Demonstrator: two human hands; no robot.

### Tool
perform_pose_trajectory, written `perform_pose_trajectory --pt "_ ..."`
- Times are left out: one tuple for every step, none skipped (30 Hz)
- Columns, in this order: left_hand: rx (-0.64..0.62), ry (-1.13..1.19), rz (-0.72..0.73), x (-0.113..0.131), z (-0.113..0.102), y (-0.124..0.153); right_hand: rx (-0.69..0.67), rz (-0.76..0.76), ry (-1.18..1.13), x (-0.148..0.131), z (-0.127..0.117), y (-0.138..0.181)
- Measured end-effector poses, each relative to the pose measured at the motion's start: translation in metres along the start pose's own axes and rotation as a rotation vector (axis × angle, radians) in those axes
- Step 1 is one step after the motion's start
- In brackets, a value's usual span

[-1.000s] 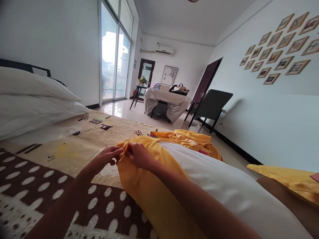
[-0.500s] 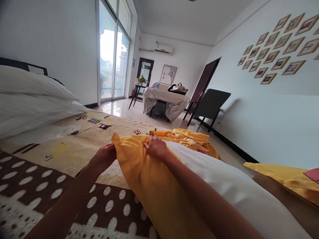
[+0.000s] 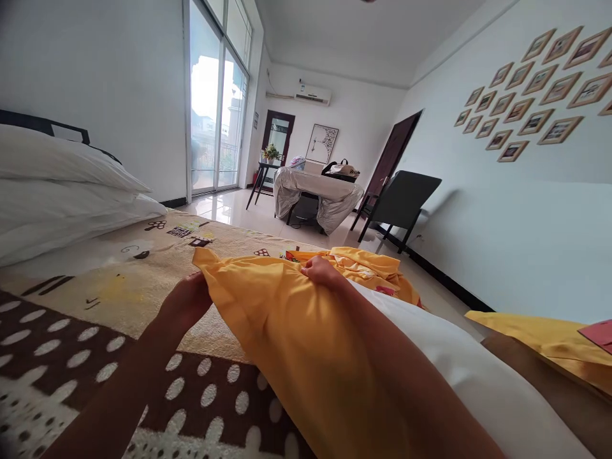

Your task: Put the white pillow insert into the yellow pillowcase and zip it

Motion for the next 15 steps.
perform_pose_trajectory --pt "-0.002 0.013 -0.005 0.001 0.001 0.002 0.01 0.015 -0.024 0.004 -0.004 -0.001" --pt "-0.004 0.027 -0.011 0.003 0.003 0.004 0.028 0.032 -0.044 0.008 -0.008 -0.003" --pt "-0.007 0.043 -0.017 0.004 0.004 0.006 0.054 0.051 -0.061 0.013 -0.013 -0.005" --pt "-0.01 0.061 -0.026 0.006 0.005 0.007 0.09 0.073 -0.072 0.018 -0.018 -0.008" --pt "-0.012 0.078 -0.037 0.007 0.006 0.008 0.135 0.094 -0.078 0.023 -0.023 -0.01" --pt "-0.013 0.095 -0.05 0.008 0.006 0.008 0.186 0.114 -0.081 0.027 -0.028 -0.013" --pt "-0.011 0.11 -0.063 0.009 0.006 0.007 0.236 0.132 -0.084 0.031 -0.032 -0.015" --pt "-0.008 0.124 -0.076 0.01 0.005 0.006 0.276 0.145 -0.088 0.034 -0.035 -0.017" --pt "-0.003 0.136 -0.088 0.011 0.004 0.005 0.299 0.153 -0.096 0.036 -0.036 -0.019" --pt "0.006 0.145 -0.097 0.011 0.002 0.003 0.298 0.154 -0.109 0.037 -0.035 -0.019" --pt "0.017 0.154 -0.102 0.012 -0.001 0.001 0.275 0.151 -0.126 0.037 -0.033 -0.018" --pt "0.032 0.162 -0.105 0.012 -0.003 -0.002 0.231 0.144 -0.143 0.038 -0.03 -0.016" --pt "0.052 0.17 -0.107 0.012 -0.007 -0.005 0.177 0.135 -0.16 0.037 -0.026 -0.012" --pt "0.073 0.177 -0.108 0.012 -0.01 -0.009 0.122 0.125 -0.172 0.037 -0.022 -0.005" --pt "0.095 0.181 -0.11 0.012 -0.014 -0.012 0.097 0.108 -0.169 0.035 -0.019 0.003"
Point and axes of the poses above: each hand's wrist, its own y-axis away from the middle knuckle, its own z-axis out of the palm, x = y × z, the point moved 3 cm from there along -y, towards the middle knuckle, and after that the axes turned 8 degrees about -y, right-handed, at the moved point
